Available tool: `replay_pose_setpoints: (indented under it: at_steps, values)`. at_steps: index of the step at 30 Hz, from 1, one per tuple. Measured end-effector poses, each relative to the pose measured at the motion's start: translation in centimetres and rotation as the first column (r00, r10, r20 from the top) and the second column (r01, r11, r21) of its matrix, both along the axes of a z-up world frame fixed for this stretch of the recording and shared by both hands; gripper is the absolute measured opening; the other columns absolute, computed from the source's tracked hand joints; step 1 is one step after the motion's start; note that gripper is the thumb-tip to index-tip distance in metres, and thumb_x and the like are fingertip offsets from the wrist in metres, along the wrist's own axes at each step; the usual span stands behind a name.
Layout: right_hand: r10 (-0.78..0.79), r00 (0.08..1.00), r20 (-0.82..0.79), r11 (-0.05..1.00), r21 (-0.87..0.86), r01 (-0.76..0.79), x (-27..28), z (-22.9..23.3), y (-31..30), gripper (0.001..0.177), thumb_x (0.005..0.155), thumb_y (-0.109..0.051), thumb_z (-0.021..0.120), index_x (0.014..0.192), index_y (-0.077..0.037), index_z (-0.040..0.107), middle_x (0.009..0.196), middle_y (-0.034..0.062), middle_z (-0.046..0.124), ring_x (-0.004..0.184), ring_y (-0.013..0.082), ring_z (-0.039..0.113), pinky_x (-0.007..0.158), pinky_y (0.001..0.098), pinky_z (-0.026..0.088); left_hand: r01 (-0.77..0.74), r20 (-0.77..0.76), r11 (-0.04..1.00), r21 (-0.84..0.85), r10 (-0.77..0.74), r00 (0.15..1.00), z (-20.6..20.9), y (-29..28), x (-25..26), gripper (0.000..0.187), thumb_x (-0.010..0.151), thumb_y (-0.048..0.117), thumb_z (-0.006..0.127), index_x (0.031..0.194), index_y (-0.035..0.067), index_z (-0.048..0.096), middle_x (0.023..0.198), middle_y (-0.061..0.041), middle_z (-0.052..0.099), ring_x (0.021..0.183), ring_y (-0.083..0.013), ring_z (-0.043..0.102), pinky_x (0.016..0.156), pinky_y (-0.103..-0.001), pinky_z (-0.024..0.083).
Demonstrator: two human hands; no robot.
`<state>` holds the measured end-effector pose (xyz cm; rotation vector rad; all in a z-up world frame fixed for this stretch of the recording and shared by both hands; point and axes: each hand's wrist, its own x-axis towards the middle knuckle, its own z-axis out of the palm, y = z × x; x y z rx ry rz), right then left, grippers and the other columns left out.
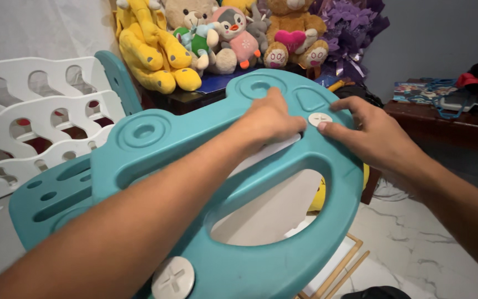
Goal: The person disassembles a child's plastic chair by removing white plastic fasteners from the teal side panels, then reassembles the chair by reinserting the fasteners and securing the panels back to the seat.
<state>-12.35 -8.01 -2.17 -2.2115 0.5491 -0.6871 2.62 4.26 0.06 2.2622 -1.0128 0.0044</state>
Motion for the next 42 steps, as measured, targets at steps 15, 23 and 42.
replay_pose_setpoints:
  at_steps: [15, 23, 42]
  values:
    - [0.077, 0.994, 0.075, 0.852, -0.523, -0.027, 1.6, -0.9, -2.9, 0.036, 0.086, -0.035, 0.074, 0.109, -0.008, 0.077, 0.109, 0.0147, 0.070, 0.099, 0.0292, 0.069, 0.085, 0.0441, 0.056, 0.036, -0.171, 0.971, 0.236, 0.005, 0.985, -0.2, -0.8, 1.2, 0.094, 0.088, 0.047, 0.066, 0.155, -0.001, 0.022, 0.142, -0.029, 0.052, 0.130, -0.0400, 0.054, 0.107, -0.051, 0.044]
    - [0.198, 0.962, 0.188, 0.723, -0.690, -0.014, 1.4, -2.6, -0.7, 0.026, 0.089, -0.018, 0.070, 0.111, -0.007, 0.078, 0.116, 0.0183, 0.066, 0.109, 0.0357, 0.058, 0.090, 0.0459, 0.049, 0.201, 0.056, 0.925, 0.323, -0.231, 0.971, 1.0, 2.5, 1.5, 0.052, 0.087, 0.035, 0.063, 0.133, 0.013, 0.064, 0.128, -0.012, 0.070, 0.117, -0.0278, 0.067, 0.099, -0.041, 0.050]
    - [0.440, 0.820, -0.365, 0.540, -0.622, -0.566, 2.8, 1.9, 18.5, 0.039, 0.089, -0.037, 0.067, 0.107, -0.004, 0.069, 0.098, 0.0185, 0.074, 0.096, 0.0361, 0.072, 0.088, 0.0456, 0.057, 0.107, -0.296, 0.977, 0.182, -0.049, 0.954, 1.4, 18.2, 1.0, 0.036, 0.075, 0.003, 0.071, 0.110, 0.010, 0.078, 0.102, -0.005, 0.079, 0.094, -0.0143, 0.070, 0.086, -0.030, 0.053]
